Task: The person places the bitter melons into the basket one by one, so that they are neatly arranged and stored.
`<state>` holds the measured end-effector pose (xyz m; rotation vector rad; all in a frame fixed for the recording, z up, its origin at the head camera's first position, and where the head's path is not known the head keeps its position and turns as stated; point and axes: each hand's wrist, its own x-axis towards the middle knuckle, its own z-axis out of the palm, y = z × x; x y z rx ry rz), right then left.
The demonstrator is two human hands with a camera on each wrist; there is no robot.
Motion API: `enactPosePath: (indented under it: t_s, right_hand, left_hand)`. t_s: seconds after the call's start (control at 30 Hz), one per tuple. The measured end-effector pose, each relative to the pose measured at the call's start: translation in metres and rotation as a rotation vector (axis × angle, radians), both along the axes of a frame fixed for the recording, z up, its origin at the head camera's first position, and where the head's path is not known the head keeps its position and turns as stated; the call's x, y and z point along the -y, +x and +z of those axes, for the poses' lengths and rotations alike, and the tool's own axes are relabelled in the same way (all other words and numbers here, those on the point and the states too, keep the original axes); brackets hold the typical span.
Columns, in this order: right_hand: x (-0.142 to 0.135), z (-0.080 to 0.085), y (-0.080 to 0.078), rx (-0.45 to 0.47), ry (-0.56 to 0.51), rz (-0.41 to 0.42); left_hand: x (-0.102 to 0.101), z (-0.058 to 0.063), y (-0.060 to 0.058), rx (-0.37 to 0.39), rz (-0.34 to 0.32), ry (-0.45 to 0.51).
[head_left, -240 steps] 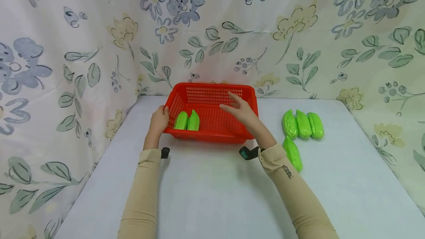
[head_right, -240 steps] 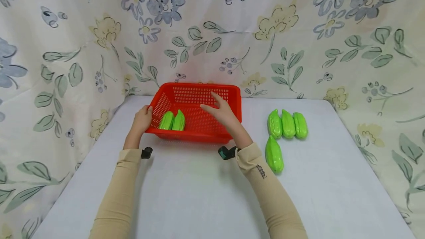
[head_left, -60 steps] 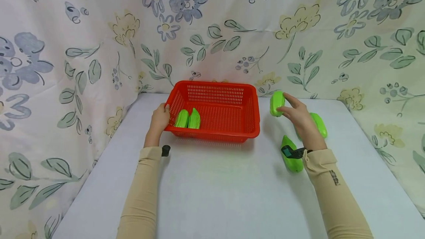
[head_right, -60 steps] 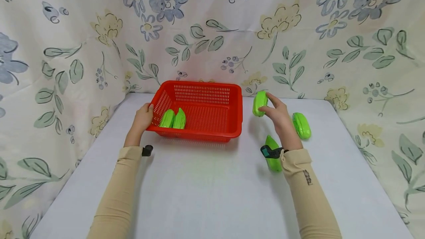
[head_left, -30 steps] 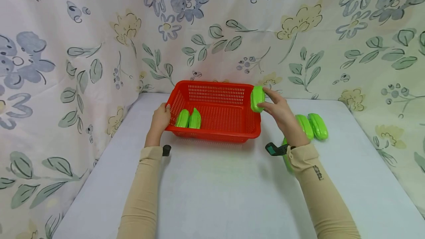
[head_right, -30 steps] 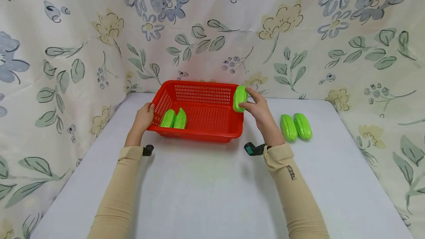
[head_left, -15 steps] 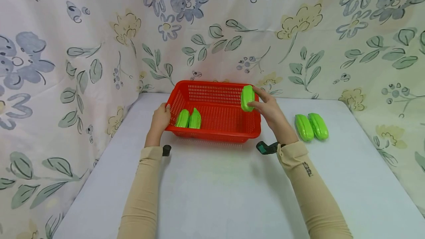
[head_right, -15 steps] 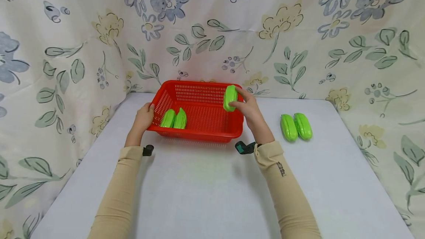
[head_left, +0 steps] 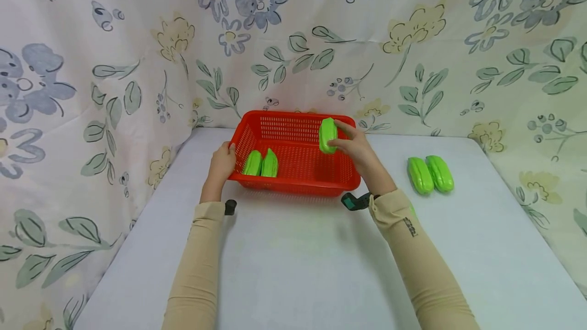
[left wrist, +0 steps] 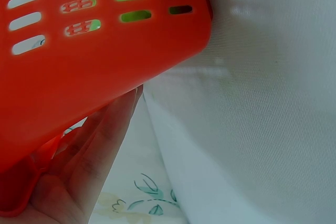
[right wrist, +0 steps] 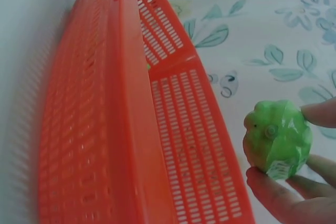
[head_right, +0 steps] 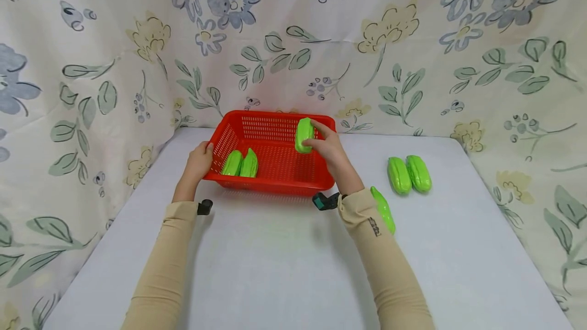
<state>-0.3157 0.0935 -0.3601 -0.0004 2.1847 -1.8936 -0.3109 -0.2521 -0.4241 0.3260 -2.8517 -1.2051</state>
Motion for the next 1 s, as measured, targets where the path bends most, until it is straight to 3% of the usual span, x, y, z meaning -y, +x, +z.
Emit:
enactPosePath:
  t_s: [0.43,1.0]
  right_hand:
    - [0.025,0.0,-0.002,0.007,-0.026,0.026]
    - [0.057,-0.008,-0.002,0.021,0.024,0.089]
  left_hand:
    - [-0.001,-0.001,-0.001,-0.014,0.009,-0.013]
    - [0.001,-0.002,0.0,-0.031,0.0,-0.025]
